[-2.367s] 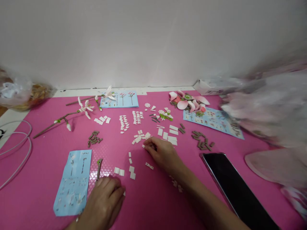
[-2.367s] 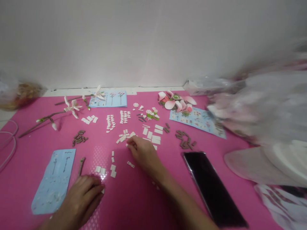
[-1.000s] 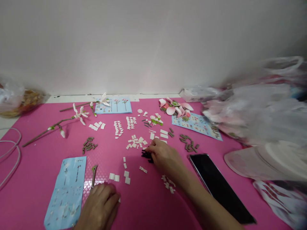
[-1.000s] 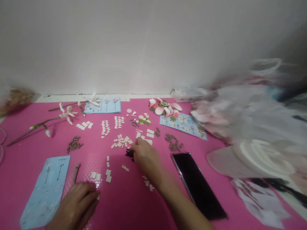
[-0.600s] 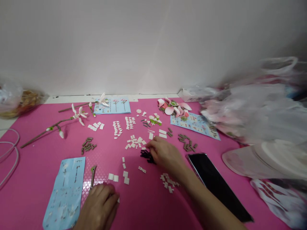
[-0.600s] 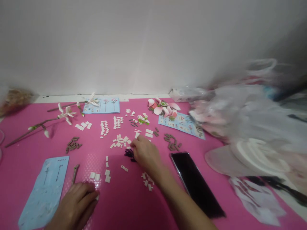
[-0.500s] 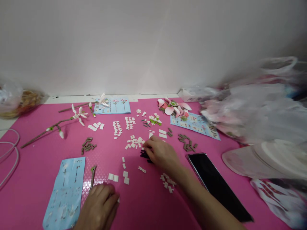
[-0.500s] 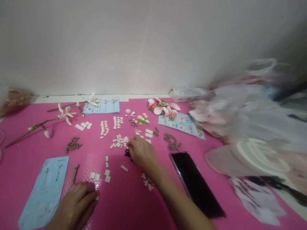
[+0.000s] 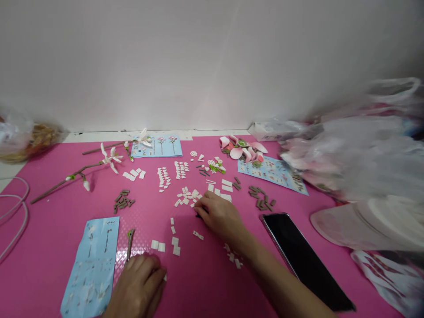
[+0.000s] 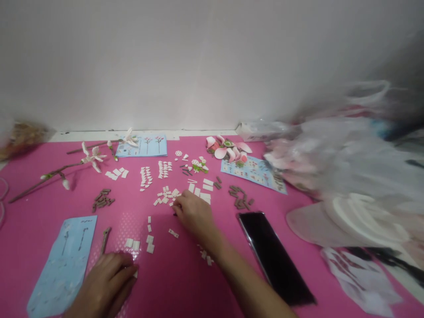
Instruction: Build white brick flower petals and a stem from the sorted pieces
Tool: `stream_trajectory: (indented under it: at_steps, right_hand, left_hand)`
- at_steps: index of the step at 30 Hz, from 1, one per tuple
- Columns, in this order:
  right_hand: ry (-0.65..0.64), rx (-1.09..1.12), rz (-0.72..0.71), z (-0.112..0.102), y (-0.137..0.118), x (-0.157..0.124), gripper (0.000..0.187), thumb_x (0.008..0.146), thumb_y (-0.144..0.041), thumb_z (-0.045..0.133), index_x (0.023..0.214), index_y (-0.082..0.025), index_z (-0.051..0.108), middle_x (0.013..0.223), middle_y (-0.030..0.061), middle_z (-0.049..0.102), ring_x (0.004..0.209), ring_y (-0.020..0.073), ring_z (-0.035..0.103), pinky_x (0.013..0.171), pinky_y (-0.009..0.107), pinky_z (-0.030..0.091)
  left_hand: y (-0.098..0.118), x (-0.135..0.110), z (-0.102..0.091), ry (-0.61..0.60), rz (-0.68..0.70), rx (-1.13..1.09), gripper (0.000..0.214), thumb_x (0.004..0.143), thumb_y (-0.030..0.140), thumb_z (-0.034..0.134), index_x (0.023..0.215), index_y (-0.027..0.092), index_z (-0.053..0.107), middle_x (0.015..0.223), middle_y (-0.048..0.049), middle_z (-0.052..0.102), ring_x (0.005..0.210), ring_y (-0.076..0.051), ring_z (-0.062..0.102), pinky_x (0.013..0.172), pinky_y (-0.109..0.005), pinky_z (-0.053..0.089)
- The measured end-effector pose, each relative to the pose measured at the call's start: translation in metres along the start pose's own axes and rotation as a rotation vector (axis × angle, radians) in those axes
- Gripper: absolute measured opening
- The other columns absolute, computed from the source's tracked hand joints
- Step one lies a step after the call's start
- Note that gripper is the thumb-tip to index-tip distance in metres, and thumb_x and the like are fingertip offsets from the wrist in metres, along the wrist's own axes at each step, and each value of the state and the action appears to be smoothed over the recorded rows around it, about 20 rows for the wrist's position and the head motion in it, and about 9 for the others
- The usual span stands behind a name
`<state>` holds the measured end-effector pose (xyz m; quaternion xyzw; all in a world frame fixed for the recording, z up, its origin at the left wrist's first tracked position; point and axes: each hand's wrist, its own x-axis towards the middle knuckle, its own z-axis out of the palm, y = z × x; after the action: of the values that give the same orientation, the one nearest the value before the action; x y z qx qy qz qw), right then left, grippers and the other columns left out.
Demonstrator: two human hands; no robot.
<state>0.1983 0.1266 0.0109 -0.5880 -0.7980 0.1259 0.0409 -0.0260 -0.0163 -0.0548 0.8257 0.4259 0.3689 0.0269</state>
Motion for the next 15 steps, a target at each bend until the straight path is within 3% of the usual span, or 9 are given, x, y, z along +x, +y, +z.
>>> stream_trajectory:
  at_steps: [9,15]
  right_hand:
    - [0.036,0.015,0.027,-0.007,0.009,0.004,0.023,0.09,-0.015,0.053,0.085,-0.021,0.074,0.09,0.005,0.068,0.077,0.0174,0.061,0.058,0.025,0.032]
    - [-0.01,0.025,0.057,-0.006,0.003,0.011,0.015,0.088,-0.018,0.061,0.084,-0.021,0.075,0.092,0.0062,0.069,0.073,0.0176,0.062,0.054,0.025,0.028]
  left_hand:
    - [-0.001,-0.004,0.002,-0.012,-0.013,-0.01,0.023,0.101,0.017,0.042,0.101,0.016,0.065,0.085,-0.0082,0.066,0.071,-0.02,0.061,0.062,-0.034,0.049]
    - [-0.001,-0.005,0.005,-0.002,-0.019,-0.02,0.021,0.101,0.017,0.043,0.103,0.015,0.064,0.085,-0.0078,0.066,0.071,-0.02,0.06,0.062,-0.034,0.049]
